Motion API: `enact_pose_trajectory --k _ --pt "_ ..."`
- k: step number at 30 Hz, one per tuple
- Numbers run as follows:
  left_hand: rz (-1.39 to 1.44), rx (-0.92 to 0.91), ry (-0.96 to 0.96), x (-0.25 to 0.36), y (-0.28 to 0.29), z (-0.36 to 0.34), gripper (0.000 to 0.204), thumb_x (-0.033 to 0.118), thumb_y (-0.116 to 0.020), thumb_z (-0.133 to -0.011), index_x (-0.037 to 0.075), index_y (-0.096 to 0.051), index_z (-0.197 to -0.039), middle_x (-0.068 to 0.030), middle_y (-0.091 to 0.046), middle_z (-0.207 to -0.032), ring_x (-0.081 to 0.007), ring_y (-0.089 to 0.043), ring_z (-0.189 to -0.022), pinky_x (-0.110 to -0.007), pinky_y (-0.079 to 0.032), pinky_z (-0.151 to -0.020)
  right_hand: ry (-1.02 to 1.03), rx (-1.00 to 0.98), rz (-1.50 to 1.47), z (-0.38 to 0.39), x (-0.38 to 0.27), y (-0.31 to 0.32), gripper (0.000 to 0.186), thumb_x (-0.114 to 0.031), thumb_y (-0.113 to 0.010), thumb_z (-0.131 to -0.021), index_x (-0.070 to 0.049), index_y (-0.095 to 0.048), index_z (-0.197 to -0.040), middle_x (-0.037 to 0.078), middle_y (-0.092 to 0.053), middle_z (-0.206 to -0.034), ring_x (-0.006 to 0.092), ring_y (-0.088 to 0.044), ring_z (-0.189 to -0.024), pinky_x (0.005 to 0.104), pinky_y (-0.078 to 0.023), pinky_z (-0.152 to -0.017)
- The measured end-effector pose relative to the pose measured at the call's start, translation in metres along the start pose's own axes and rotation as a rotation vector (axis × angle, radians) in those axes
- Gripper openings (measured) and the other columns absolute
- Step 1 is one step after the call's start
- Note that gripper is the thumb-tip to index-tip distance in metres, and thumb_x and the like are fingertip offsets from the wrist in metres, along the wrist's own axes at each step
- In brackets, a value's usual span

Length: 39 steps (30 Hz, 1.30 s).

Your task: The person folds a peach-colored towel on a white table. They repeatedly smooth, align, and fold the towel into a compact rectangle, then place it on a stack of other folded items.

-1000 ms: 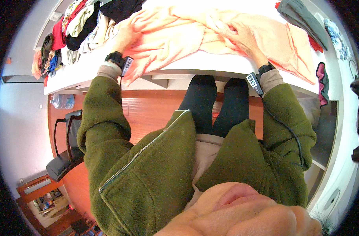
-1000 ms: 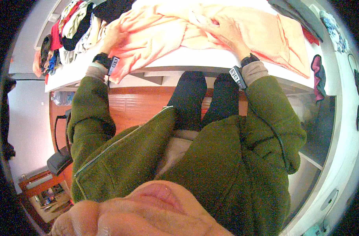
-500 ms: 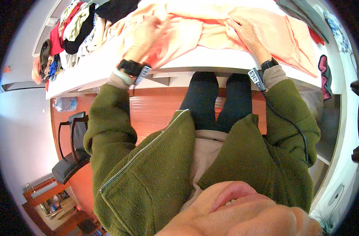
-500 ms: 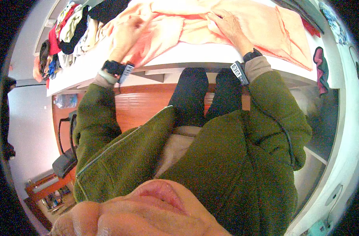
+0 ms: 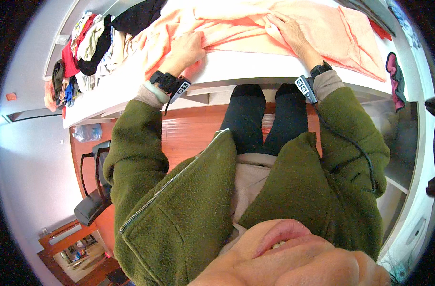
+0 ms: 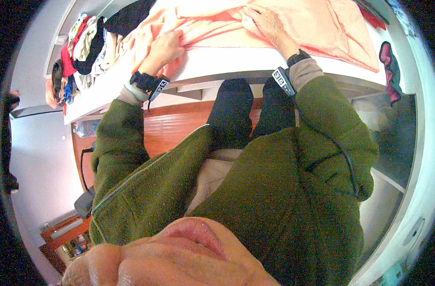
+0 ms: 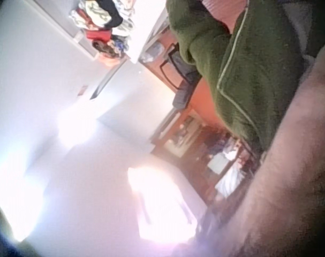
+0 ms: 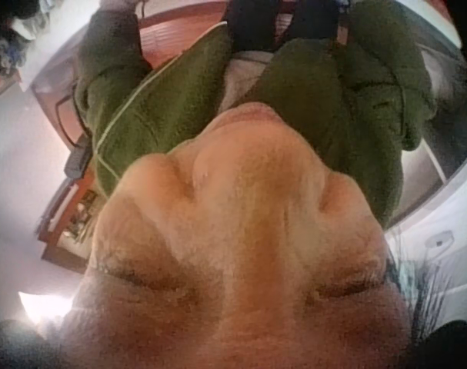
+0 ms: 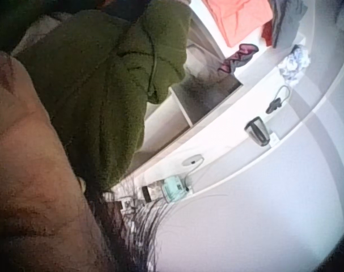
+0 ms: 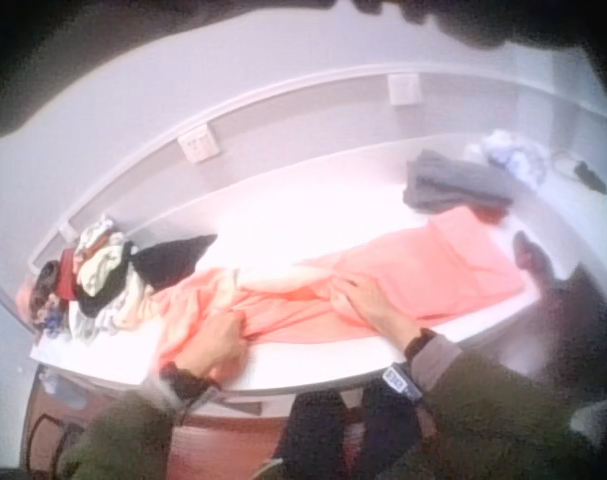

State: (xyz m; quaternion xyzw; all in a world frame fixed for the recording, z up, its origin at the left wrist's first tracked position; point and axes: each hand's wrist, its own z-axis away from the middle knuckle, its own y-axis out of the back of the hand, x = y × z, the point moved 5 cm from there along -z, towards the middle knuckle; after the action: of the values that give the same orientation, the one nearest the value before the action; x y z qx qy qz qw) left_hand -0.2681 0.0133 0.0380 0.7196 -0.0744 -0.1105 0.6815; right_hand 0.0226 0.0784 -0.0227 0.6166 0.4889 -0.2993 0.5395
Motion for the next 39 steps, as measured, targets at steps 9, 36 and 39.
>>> enact_pose_trajectory --k 9,36,39 --pt "0.060 0.040 0.196 -0.087 0.008 0.037 0.042 0.007 -0.060 -0.079 0.006 -0.060 -0.122 -0.0233 -0.068 -0.100 -0.0384 -0.064 -0.101 -0.045 -0.050 -0.089 0.013 0.046 -0.046 -0.003 0.002 -0.001 0.053 -0.046 -0.058 -0.093 -0.006 -0.063 -0.128 0.011 -0.063 -0.129 0.0216 -0.056 -0.121 0.0298 -0.039 -0.105" --pt "0.394 0.058 -0.431 0.037 0.019 -0.039 0.026 0.025 -0.058 -0.095 0.010 -0.067 -0.114 -0.0089 -0.068 -0.116 -0.0245 -0.068 -0.096 -0.040 -0.041 -0.106 0.020 0.039 -0.398 0.003 -0.005 0.005 0.052 -0.039 -0.059 -0.096 -0.003 -0.057 -0.134 0.010 -0.059 -0.133 0.0161 -0.053 -0.123 0.0269 -0.037 -0.108" --pt "0.417 0.296 -0.595 0.073 0.006 -0.069 0.025 0.018 -0.054 -0.093 0.007 -0.068 -0.111 -0.0178 -0.068 -0.108 -0.0320 -0.067 -0.096 -0.043 -0.051 -0.089 0.046 0.040 -0.296 0.004 -0.007 0.003 0.053 -0.040 -0.059 -0.096 -0.004 -0.056 -0.134 0.008 -0.060 -0.131 0.0161 -0.053 -0.122 0.0268 -0.036 -0.108"
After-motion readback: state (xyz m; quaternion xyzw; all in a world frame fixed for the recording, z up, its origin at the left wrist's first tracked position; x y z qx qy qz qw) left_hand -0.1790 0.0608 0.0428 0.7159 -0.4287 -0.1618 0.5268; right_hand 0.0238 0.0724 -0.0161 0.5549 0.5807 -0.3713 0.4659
